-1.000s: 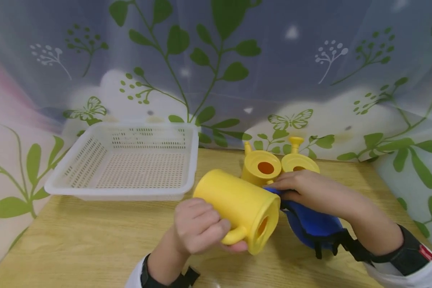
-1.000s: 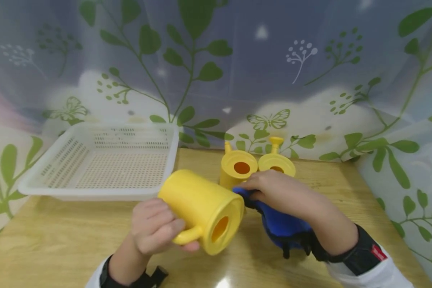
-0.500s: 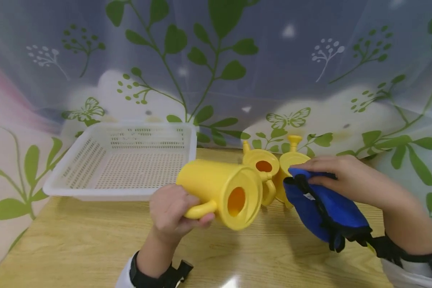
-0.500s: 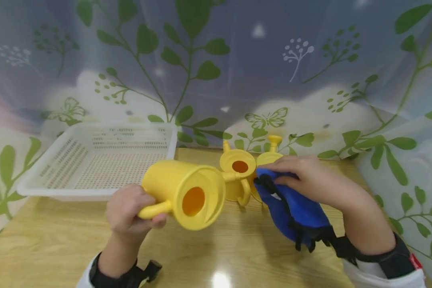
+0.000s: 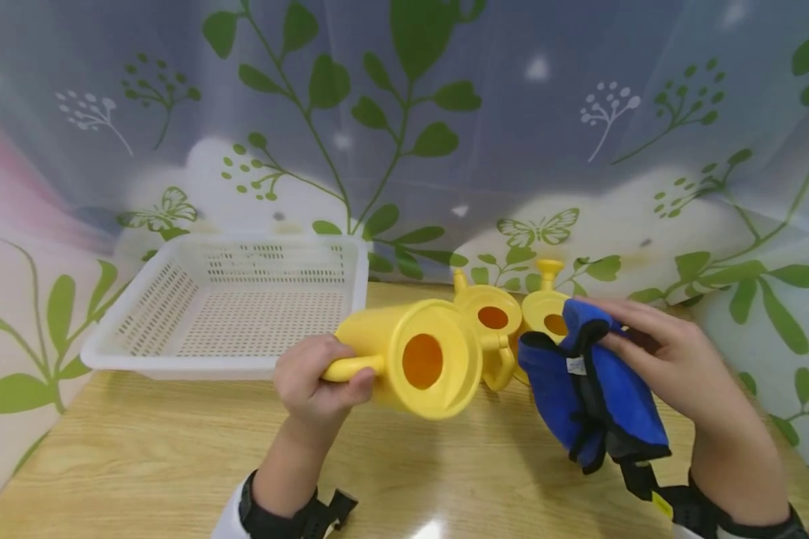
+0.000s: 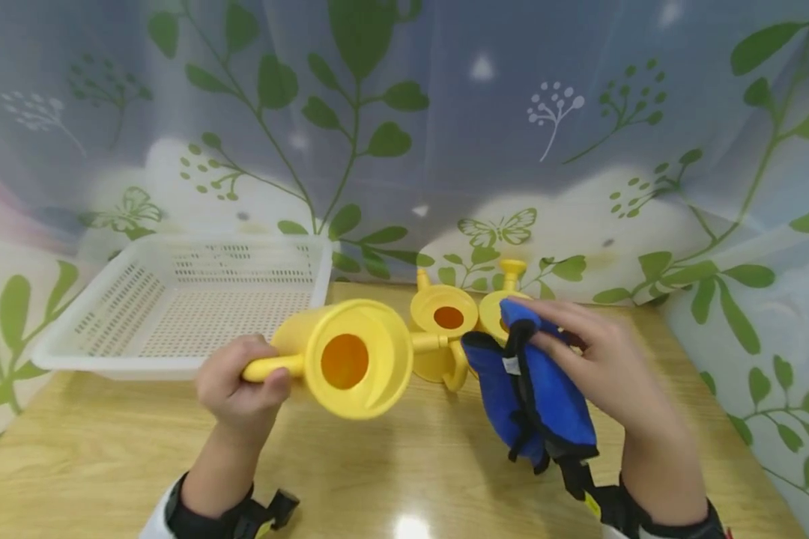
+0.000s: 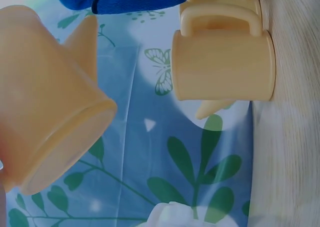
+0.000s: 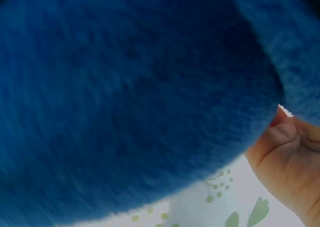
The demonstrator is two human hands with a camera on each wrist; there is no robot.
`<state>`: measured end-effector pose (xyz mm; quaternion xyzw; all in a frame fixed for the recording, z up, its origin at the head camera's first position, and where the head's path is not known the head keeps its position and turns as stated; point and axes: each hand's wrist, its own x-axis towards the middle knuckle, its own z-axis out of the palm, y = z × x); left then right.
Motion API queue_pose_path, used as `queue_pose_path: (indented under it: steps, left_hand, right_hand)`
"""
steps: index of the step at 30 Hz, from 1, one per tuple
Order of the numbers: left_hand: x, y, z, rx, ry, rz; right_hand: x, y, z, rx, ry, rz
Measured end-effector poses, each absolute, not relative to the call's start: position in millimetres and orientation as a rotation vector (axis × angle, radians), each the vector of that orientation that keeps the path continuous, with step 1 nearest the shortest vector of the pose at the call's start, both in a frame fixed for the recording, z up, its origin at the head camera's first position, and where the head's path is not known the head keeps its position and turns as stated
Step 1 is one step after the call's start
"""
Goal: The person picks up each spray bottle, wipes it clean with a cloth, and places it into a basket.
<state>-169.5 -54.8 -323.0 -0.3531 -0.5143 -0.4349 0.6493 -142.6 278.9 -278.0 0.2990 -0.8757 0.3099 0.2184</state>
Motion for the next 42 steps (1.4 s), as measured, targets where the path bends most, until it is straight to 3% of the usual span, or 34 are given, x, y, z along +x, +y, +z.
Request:
queue_pose_path:
  steps: [9, 22, 29, 42]
  left_hand:
    - [-171.9, -64.3, -326.5, -0.666, -1.299, -1.075]
    - [-178.7, -123.8, -313.1, 0.029, -1.399, -1.336]
    - [-186.8, -148.6, -311.8, 0.123, -1.097, -1.638]
    - [-197.6, -175.6, -318.3, 0.39, -1.034, -1.714]
  right_hand:
    - [-144.2, 275.2, -292.8, 0.877, -2.354, 0.994]
    - [-146.8, 282.7, -292.3, 0.785, -2.342, 1.027]
    - [-144.6, 286.8, -292.8, 0.722, -2.355, 1.016]
    - [-145.6, 290.3, -292.7, 0.785, -2.327, 1.011]
